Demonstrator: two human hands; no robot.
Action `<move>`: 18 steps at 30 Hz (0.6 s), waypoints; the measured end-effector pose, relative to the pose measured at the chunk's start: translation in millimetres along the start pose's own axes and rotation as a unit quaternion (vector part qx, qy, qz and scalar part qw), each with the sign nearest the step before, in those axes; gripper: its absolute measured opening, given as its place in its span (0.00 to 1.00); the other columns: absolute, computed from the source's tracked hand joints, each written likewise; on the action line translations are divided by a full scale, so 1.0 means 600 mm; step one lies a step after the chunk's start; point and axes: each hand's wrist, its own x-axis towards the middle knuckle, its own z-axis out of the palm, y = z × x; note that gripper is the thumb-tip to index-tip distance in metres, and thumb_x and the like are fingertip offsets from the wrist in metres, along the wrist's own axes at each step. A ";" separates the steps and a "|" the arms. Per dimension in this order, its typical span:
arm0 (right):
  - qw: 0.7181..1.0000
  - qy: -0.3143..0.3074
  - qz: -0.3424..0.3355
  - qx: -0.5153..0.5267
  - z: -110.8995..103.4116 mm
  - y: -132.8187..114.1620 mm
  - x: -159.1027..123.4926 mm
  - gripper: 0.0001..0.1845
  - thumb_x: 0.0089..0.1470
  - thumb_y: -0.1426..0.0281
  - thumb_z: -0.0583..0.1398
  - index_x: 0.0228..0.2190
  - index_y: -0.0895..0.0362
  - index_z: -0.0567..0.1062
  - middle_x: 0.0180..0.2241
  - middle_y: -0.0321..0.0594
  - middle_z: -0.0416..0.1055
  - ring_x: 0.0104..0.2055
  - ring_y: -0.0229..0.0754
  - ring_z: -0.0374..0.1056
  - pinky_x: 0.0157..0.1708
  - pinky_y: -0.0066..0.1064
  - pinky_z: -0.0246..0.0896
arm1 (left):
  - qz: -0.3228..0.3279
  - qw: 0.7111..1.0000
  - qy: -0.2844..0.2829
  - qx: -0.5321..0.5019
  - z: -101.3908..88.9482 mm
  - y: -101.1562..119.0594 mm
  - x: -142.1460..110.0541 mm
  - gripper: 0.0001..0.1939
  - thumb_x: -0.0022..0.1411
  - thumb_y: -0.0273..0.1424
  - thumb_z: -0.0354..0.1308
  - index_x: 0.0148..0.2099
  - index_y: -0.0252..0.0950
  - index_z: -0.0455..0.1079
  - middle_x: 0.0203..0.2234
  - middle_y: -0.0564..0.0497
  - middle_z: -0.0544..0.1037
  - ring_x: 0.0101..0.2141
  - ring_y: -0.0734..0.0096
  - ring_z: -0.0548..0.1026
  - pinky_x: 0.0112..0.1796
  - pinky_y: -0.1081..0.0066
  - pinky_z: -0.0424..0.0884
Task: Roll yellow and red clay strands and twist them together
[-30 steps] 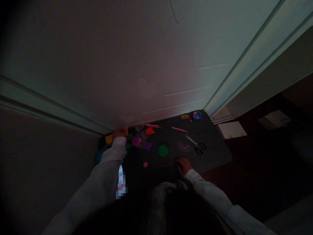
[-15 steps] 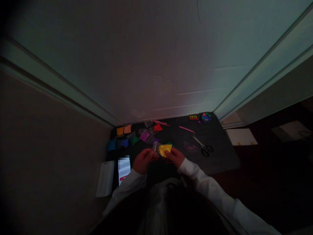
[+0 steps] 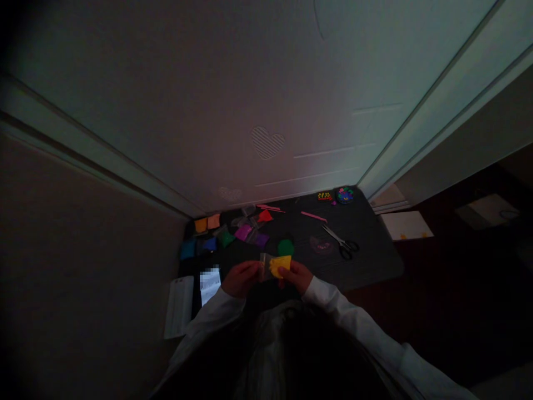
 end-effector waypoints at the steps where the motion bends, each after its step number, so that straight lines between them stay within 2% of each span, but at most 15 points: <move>1: 1.000 -0.002 0.002 0.001 -0.002 0.003 -0.002 0.21 0.41 0.54 0.57 0.29 0.61 0.67 0.16 0.33 0.66 0.18 0.31 0.60 0.20 0.25 0.48 | -0.005 1.000 -0.006 -0.006 0.001 -0.001 0.000 0.14 0.41 0.34 0.62 0.31 0.29 0.71 0.18 0.51 0.72 0.21 0.77 0.68 0.24 0.74 0.63; 8: 1.000 -0.009 0.011 0.007 -0.011 0.013 -0.008 0.22 0.42 0.54 0.56 0.31 0.61 0.67 0.16 0.33 0.66 0.19 0.31 0.59 0.20 0.24 0.46 | -0.015 0.999 -0.016 -0.041 0.006 -0.006 -0.003 0.13 0.41 0.32 0.62 0.31 0.29 0.70 0.18 0.51 0.72 0.20 0.77 0.69 0.23 0.74 0.63; 18: 0.999 -0.013 0.008 -0.030 -0.006 -0.005 -0.012 0.25 0.40 0.52 0.56 0.31 0.60 0.68 0.17 0.33 0.65 0.19 0.32 0.58 0.21 0.26 0.49 | -0.037 0.998 0.008 -0.043 0.017 -0.001 -0.009 0.15 0.37 0.31 0.63 0.29 0.29 0.68 0.20 0.51 0.72 0.22 0.75 0.70 0.25 0.72 0.65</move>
